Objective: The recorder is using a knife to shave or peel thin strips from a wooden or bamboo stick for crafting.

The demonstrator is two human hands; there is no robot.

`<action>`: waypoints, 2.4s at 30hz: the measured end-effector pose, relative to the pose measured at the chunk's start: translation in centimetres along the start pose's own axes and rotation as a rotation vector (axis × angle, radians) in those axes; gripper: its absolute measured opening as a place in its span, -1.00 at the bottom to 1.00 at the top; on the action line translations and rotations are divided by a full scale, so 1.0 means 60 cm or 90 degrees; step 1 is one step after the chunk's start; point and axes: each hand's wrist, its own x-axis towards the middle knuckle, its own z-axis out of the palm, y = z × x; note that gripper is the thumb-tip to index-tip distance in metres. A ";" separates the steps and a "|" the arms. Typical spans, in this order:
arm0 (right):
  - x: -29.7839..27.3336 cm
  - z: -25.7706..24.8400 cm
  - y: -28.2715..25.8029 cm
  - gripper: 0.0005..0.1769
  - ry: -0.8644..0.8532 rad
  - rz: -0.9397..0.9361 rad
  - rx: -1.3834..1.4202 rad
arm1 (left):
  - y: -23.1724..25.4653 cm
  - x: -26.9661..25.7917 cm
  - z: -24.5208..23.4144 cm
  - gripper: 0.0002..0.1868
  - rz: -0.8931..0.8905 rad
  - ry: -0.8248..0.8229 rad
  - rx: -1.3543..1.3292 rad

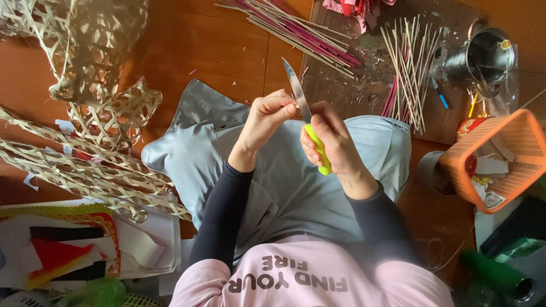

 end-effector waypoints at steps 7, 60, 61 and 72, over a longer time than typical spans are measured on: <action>0.010 0.027 -0.002 -0.61 0.033 -0.085 -0.260 | 0.025 0.008 0.004 -0.83 -0.034 0.030 -0.073; 0.228 -0.086 0.261 -0.65 0.114 0.069 -0.167 | -0.033 0.034 -0.065 -0.73 0.184 0.220 0.662; 0.228 -0.086 0.267 -0.65 0.116 0.068 -0.165 | -0.039 0.032 -0.070 -0.73 0.184 0.218 0.661; 0.246 -0.100 0.320 -0.63 0.133 0.117 -0.179 | -0.032 0.027 -0.073 -0.84 0.223 0.282 0.702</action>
